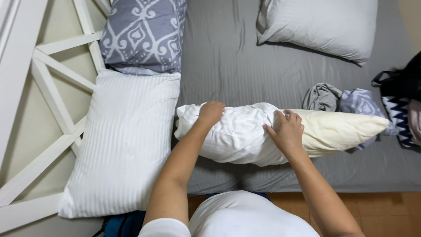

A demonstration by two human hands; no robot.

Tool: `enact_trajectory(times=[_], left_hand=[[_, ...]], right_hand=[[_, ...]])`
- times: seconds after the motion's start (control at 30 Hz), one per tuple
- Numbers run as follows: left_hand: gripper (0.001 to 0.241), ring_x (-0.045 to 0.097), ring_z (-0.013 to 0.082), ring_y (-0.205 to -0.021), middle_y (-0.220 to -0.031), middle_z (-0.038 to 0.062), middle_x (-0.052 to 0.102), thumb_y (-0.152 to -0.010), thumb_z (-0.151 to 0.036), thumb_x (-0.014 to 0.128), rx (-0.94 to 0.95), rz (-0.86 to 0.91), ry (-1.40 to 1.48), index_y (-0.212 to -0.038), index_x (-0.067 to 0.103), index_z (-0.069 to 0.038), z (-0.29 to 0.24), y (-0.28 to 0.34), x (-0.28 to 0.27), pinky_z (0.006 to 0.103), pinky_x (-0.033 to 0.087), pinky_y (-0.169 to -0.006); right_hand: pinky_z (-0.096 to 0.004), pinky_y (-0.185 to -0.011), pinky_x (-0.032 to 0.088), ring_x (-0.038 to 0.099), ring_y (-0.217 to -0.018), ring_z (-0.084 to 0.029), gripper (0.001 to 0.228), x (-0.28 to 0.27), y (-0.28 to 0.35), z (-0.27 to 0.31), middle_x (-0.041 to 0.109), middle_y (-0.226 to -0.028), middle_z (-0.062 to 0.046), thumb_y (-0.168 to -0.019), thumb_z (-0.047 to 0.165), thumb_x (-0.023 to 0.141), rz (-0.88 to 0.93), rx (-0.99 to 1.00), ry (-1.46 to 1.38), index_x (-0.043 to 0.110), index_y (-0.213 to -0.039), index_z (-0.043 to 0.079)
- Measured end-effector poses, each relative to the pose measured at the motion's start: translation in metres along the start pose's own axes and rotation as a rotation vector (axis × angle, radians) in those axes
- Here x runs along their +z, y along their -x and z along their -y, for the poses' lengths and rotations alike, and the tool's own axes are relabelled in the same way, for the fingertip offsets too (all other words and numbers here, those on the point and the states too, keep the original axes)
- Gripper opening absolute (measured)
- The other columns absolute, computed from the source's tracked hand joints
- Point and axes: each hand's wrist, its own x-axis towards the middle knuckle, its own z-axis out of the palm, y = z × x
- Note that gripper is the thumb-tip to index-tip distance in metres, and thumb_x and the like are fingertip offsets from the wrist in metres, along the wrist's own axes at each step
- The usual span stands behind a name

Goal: The person places a pillow on the bed, retrieves a white pillowcase from a nearby shelf, and inserts the pillow into the case. They then adjust and smooth the pillowcase to fit the pillow properly.

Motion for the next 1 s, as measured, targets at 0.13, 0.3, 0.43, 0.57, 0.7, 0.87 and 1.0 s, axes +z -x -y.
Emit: enact_trajectory(times=[0.13, 0.3, 0.43, 0.57, 0.7, 0.87, 1.0], left_hand=[[0.015, 0.07, 0.0319, -0.099, -0.1, 0.011, 0.075, -0.087, -0.01, 0.061, 0.019, 0.051, -0.011, -0.09, 0.075, -0.012, -0.012, -0.009, -0.002, 0.0464, 0.054, -0.084], [0.013, 0.07, 0.034, -0.095, -0.1, 0.015, 0.074, -0.093, -0.015, 0.063, -0.014, -0.043, -0.102, -0.091, 0.075, -0.009, -0.013, -0.017, 0.0, 0.0479, 0.054, -0.081], [0.017, 0.071, 0.034, -0.093, -0.099, 0.013, 0.075, -0.085, -0.006, 0.061, -0.159, -0.098, -0.013, -0.092, 0.076, -0.01, -0.021, -0.025, 0.0, 0.0473, 0.054, -0.081], [0.01, 0.067, 0.032, -0.093, -0.098, 0.01, 0.072, -0.09, -0.01, 0.064, -0.098, -0.322, -0.056, -0.094, 0.072, -0.01, -0.072, -0.037, -0.01, 0.0481, 0.053, -0.082], [0.009, 0.062, 0.0328, -0.088, -0.095, 0.012, 0.066, -0.098, -0.014, 0.063, 0.105, -0.618, 0.058, -0.093, 0.066, -0.007, -0.19, -0.029, -0.012, 0.047, 0.05, -0.078], [0.035, 0.062, 0.0387, -0.095, -0.099, 0.016, 0.063, -0.086, -0.032, 0.076, -0.161, -0.277, 0.331, -0.104, 0.064, -0.005, -0.279, -0.024, 0.078, 0.0499, 0.051, -0.08], [0.043, 0.057, 0.0393, -0.106, -0.113, 0.018, 0.06, -0.085, -0.026, 0.076, -0.261, -0.386, 0.274, -0.116, 0.059, -0.002, -0.281, -0.043, 0.102, 0.0507, 0.049, -0.086]], right_hand=[[-0.06, -0.09, 0.045, 0.055, -0.116, -0.045, 0.059, 0.015, -0.018, -0.035, 0.06, -0.126, -0.024, -0.084, 0.044, 0.077, 0.146, 0.182, 0.031, 0.066, -0.129, 0.008], [-0.058, -0.09, 0.054, 0.067, -0.099, -0.042, 0.048, 0.1, -0.045, -0.172, 0.066, -0.111, -0.03, -0.103, 0.029, 0.057, 0.06, 0.55, -0.56, 0.045, -0.141, 0.003], [-0.06, -0.098, 0.053, 0.067, -0.112, -0.036, 0.03, 0.073, -0.045, -0.239, 0.066, -0.121, -0.018, -0.103, 0.025, 0.051, -0.021, 1.028, -1.725, 0.057, -0.124, 0.005], [-0.053, -0.106, 0.052, 0.067, -0.12, -0.033, 0.034, 0.099, -0.06, -0.271, 0.068, -0.128, -0.019, -0.106, 0.024, 0.052, 0.038, 1.098, -1.94, 0.06, -0.126, -0.002], [-0.052, -0.108, 0.052, 0.065, -0.12, -0.035, 0.037, 0.086, -0.088, -0.25, 0.068, -0.128, -0.019, -0.107, 0.028, 0.049, 0.111, 1.14, -1.979, 0.059, -0.125, -0.002], [-0.053, -0.11, 0.048, 0.065, -0.122, -0.034, 0.036, 0.088, -0.12, -0.241, 0.069, -0.128, -0.019, -0.106, 0.026, 0.045, 0.245, 1.102, -2.07, 0.059, -0.123, -0.003], [-0.049, -0.106, 0.052, 0.067, -0.119, -0.03, 0.031, 0.094, -0.137, -0.243, 0.068, -0.128, -0.015, -0.106, 0.024, 0.043, 0.244, 1.088, -2.108, 0.058, -0.12, 0.002]])
